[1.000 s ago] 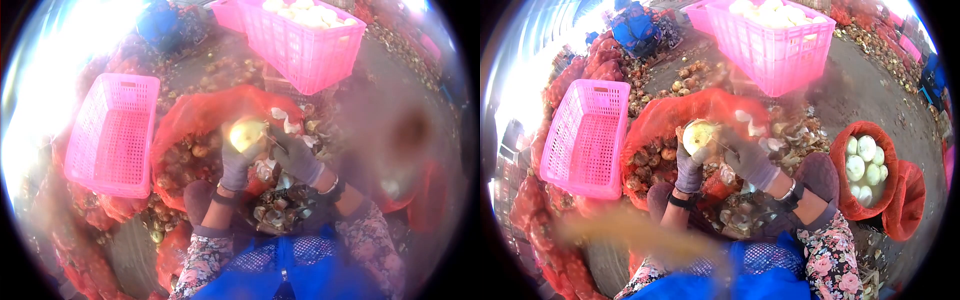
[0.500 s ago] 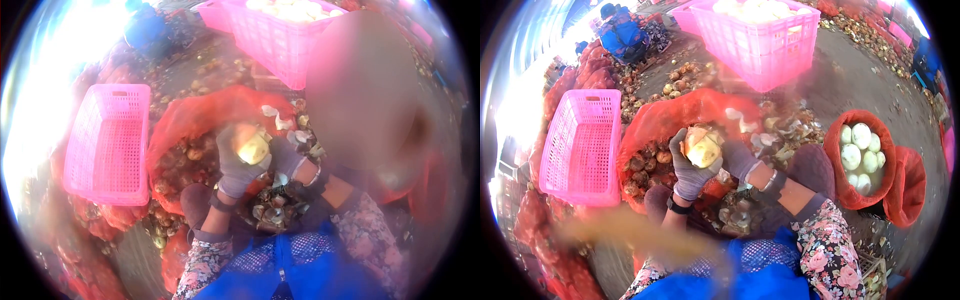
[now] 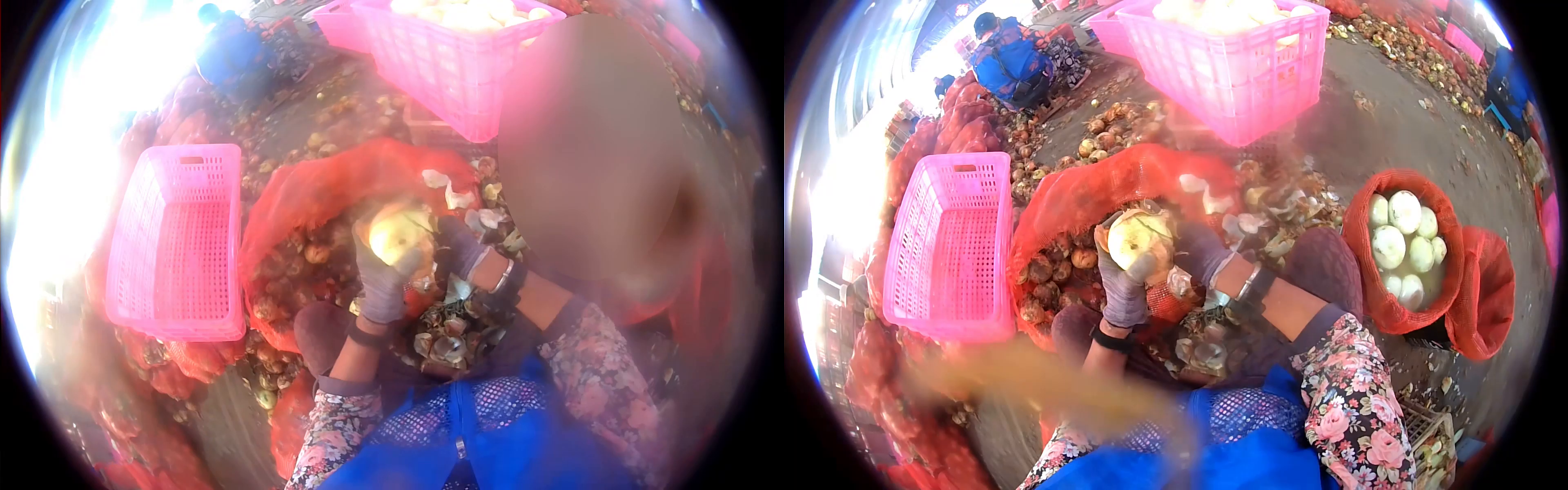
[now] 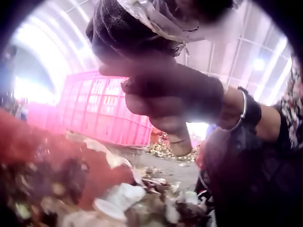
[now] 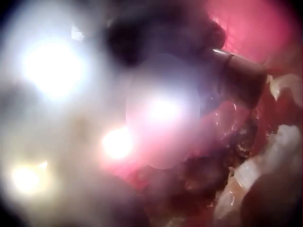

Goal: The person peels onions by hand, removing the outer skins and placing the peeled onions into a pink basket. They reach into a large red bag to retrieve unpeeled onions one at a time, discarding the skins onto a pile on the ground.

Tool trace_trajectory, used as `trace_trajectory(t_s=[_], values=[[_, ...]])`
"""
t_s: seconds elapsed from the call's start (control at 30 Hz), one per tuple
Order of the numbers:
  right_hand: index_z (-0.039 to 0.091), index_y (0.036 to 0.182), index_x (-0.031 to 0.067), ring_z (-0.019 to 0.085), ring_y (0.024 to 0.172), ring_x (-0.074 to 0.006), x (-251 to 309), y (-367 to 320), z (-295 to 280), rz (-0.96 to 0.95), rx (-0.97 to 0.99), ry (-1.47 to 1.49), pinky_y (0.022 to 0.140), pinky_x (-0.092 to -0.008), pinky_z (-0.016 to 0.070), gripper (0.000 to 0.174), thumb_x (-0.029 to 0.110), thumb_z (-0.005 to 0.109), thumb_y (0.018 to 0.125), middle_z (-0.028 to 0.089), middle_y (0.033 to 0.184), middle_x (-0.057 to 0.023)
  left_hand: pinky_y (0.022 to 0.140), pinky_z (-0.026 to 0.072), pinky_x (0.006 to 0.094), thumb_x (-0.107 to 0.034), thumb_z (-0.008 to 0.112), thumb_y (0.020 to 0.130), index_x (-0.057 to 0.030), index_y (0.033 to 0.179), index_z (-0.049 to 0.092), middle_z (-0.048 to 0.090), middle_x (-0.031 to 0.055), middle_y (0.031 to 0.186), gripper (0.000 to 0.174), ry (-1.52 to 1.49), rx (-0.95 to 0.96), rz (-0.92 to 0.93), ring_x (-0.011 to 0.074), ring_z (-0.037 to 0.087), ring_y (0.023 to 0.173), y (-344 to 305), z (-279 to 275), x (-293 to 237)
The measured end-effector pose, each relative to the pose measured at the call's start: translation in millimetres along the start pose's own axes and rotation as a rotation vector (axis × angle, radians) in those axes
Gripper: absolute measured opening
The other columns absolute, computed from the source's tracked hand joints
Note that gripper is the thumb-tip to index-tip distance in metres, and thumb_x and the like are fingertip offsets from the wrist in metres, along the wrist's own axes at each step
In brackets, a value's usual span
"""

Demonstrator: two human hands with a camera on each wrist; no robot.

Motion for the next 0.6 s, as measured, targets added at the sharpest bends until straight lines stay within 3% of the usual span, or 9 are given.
trace_trajectory(t_s=[0.03, 0.1, 0.13, 0.2, 0.3, 0.4, 0.47, 0.57, 0.6], values=[[0.066, 0.095, 0.0055, 0.056, 0.062, -0.0212, 13.6, 5.7, 0.3, -0.255, -0.021, -0.529, 0.056, -0.0337, 0.0470, 0.018, 0.017, 0.072, 0.082, 0.060, 0.072, -0.0022, 0.087, 0.0562, 0.0340, -0.040, 0.067, 0.087, 0.0005, 0.130, 0.050, 0.062, 0.0132, 0.122, 0.061, -0.160, 0.030, -0.099, 0.0216, 0.064, 0.106, -2.0, 1.7, 9.5], [0.066, 0.094, 0.0050, 0.056, 0.062, -0.0186, -17.7, 32.2, -1.0, -0.350, 0.030, -0.532, 0.055, -0.0327, 0.0460, 0.016, 0.018, 0.070, 0.085, 0.059, 0.071, -0.0001, 0.086, 0.0561, 0.0344, -0.045, 0.065, 0.088, -0.0004, 0.126, 0.052, 0.062, 0.0113, 0.121, 0.060, -0.475, 0.089, -0.295, 0.0207, 0.064, 0.104, -6.8, 4.5, 25.1], [0.066, 0.094, 0.0044, 0.056, 0.062, -0.0173, -63.0, 56.5, -7.2, -0.181, 0.102, -0.010, 0.055, -0.0321, 0.0455, 0.016, 0.018, 0.069, 0.086, 0.058, 0.072, 0.0004, 0.101, 0.0493, 0.0437, -0.052, 0.072, 0.080, -0.0024, 0.144, 0.042, 0.057, 0.0125, 0.133, 0.086, -0.512, 0.089, -0.417, 0.0274, 0.058, 0.118, -12.2, -4.5, 43.4], [0.067, 0.094, 0.0034, 0.056, 0.063, -0.0147, -51.8, 52.4, -3.0, -0.158, 0.189, 0.253, 0.054, -0.0312, 0.0448, 0.015, 0.017, 0.067, 0.088, 0.059, 0.073, 0.0003, 0.103, 0.0473, 0.0447, -0.052, 0.072, 0.080, -0.0021, 0.143, 0.043, 0.056, 0.0126, 0.135, 0.086, -0.599, 0.057, -0.414, 0.0277, 0.057, 0.120, -11.8, -17.4, 53.3], [0.067, 0.094, 0.0023, 0.056, 0.061, -0.0112, 2.4, 14.4, -2.1, -0.380, 0.266, -0.181, 0.052, -0.0296, 0.0436, 0.014, 0.016, 0.064, 0.089, 0.059, 0.071, -0.0013, 0.106, 0.0448, 0.0461, -0.052, 0.073, 0.076, -0.0008, 0.144, 0.041, 0.053, 0.0138, 0.137, 0.091, -0.593, 0.079, -0.388, 0.0288, 0.054, 0.123, -11.5, -24.6, 53.2], [0.067, 0.093, 0.0024, 0.052, 0.053, -0.0090, 35.8, -5.1, -13.3, -0.123, 0.395, 0.047, 0.045, -0.0274, 0.0405, 0.015, 0.016, 0.064, 0.088, 0.059, 0.067, -0.0023, 0.108, 0.0435, 0.0450, -0.054, 0.077, 0.071, 0.0009, 0.144, 0.039, 0.052, 0.0145, 0.138, 0.099, -0.525, 0.165, -0.381, 0.0288, 0.054, 0.124, -8.1, -11.2, 24.7], [0.066, 0.092, 0.0025, 0.049, 0.047, -0.0075, 42.0, -14.9, -13.2, 0.051, 0.480, 0.194, 0.041, -0.0260, 0.0384, 0.015, 0.017, 0.064, 0.088, 0.058, 0.064, -0.0030, 0.100, 0.0483, 0.0388, -0.053, 0.078, 0.073, 0.0001, 0.140, 0.045, 0.057, 0.0125, 0.128, 0.092, -0.523, 0.174, -0.382, 0.0238, 0.059, 0.115, -8.5, -15.8, 25.6], [0.064, 0.087, 0.0036, 0.041, 0.038, -0.0075, 48.7, -23.8, -9.0, 0.151, 0.495, 0.660, 0.035, -0.0244, 0.0313, 0.024, 0.027, 0.061, 0.093, 0.053, 0.056, -0.0021, 0.094, 0.0508, 0.0345, -0.054, 0.077, 0.074, -0.0002, 0.138, 0.048, 0.060, 0.0116, 0.122, 0.088, -0.478, 0.260, -0.401, 0.0206, 0.061, 0.109, -10.8, -3.7, 8.4], [0.064, 0.086, 0.0041, 0.040, 0.038, -0.0079, 46.4, -21.9, -13.1, 0.141, 0.412, 0.600, 0.035, -0.0243, 0.0302, 0.027, 0.030, 0.059, 0.094, 0.050, 0.054, -0.0014, 0.094, 0.0509, 0.0339, -0.054, 0.077, 0.075, -0.0002, 0.137, 0.048, 0.060, 0.0116, 0.121, 0.088, -0.457, 0.300, -0.410, 0.0203, 0.061, 0.109, -10.3, 3.8, 1.4]])
Point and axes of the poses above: each hand's wrist, its own y-axis towards the middle knuckle, its own z-axis out of the palm, x = y × z, the point moved 10 cm from there along y, towards the middle knuckle
